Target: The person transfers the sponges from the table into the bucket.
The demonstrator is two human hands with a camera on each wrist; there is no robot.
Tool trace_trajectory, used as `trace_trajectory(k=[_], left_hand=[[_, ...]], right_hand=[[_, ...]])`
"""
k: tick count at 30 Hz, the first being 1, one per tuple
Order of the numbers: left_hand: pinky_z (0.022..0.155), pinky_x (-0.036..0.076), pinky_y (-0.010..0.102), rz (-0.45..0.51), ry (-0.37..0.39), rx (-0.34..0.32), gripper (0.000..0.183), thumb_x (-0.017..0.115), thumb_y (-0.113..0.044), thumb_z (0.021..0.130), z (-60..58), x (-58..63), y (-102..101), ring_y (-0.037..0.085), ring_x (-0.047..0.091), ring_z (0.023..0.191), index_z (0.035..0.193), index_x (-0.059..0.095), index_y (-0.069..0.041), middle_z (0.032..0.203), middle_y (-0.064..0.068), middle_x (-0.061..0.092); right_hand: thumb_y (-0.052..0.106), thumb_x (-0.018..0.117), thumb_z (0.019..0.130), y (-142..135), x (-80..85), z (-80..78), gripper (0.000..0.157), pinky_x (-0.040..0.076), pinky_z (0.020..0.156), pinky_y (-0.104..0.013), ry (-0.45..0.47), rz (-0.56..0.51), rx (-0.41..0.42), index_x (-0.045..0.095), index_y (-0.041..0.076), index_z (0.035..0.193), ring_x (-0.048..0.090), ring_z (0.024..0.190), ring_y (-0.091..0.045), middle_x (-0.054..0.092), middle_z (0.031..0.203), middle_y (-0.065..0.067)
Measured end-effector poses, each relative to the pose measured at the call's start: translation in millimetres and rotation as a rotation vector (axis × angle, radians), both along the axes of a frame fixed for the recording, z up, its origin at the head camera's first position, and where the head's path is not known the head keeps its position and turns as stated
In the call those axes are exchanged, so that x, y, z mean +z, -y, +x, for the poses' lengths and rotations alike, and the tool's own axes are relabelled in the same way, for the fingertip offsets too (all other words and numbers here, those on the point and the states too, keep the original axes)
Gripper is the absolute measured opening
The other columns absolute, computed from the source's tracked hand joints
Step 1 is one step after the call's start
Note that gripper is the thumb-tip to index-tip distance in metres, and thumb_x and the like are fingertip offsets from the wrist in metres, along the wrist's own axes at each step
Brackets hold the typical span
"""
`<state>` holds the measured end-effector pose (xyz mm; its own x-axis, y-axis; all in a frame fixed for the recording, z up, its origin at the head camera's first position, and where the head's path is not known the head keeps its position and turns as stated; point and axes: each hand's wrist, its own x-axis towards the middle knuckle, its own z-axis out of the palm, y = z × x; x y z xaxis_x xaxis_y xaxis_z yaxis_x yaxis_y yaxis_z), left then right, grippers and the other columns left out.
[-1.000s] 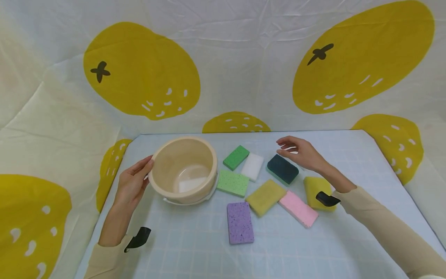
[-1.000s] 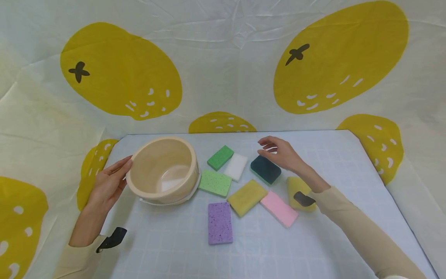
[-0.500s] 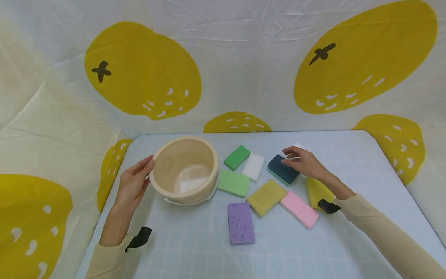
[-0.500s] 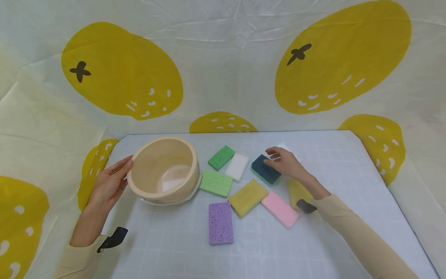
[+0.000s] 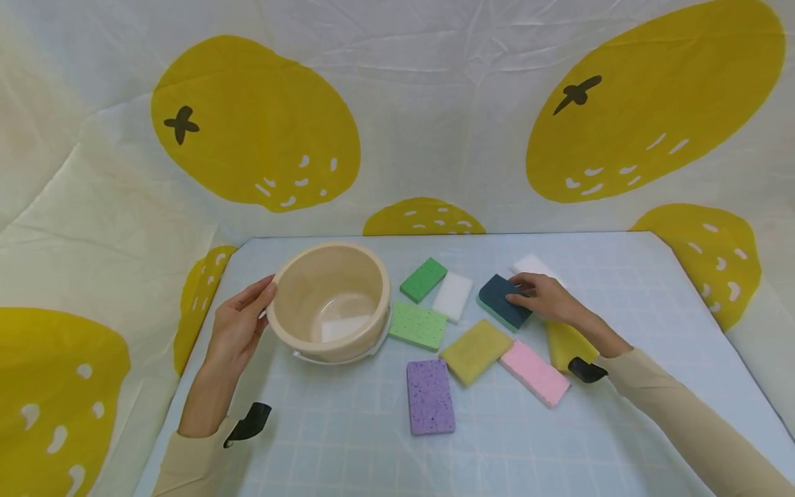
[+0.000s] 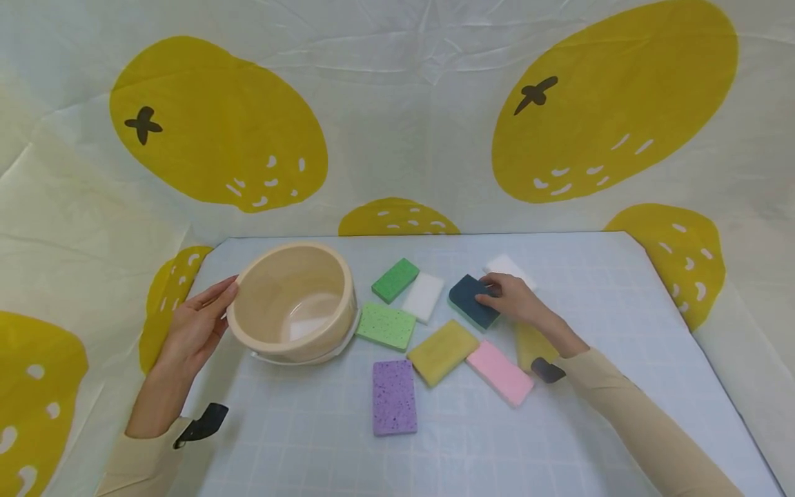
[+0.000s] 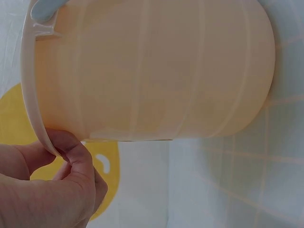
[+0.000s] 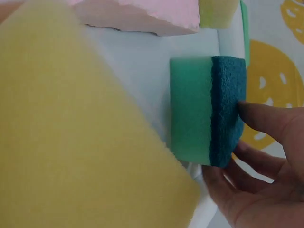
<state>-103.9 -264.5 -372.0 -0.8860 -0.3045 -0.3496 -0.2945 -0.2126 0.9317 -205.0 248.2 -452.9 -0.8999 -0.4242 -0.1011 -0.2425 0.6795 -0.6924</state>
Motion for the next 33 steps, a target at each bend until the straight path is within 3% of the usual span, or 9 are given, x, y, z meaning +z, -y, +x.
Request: trace_trajectory(k=[8,18,33], left_hand=[[0.085,0.05,0.019,0.0,0.009,0.006,0.055,0.073,-0.028,0.082,-0.8,1.0,1,0.014,0.056,0.108,0.132,0.057,-0.011,0.13,0.004,0.054],[0.084,0.05,0.018,-0.008,0.009,-0.004,0.056,0.074,-0.029,0.081,-0.3,0.8,1,0.014,0.057,0.106,0.132,0.057,-0.011,0.13,0.003,0.055],[0.087,0.049,0.021,-0.004,-0.009,-0.015,0.055,0.072,-0.027,0.083,1.1,1.5,1,0.015,0.057,0.108,0.132,0.056,-0.009,0.127,0.002,0.056]], right_hand=[[0.019,0.069,0.088,0,11.7,1.5,0.037,0.049,0.088,-0.052,-0.055,-0.017,0.039,0.056,-0.002,0.116,0.058,0.107,-0.04,0.06,0.116,-0.024],[0.023,0.076,0.082,-1,31.9,1.7,0.041,0.052,0.083,-0.048,-0.029,0.017,0.019,0.058,0.002,0.112,0.06,0.102,-0.035,0.062,0.111,-0.02],[0.032,0.075,0.082,7,66.3,-5.6,0.048,0.051,0.088,-0.045,0.019,-0.047,0.004,0.057,0.004,0.115,0.058,0.105,-0.033,0.06,0.115,-0.019]])
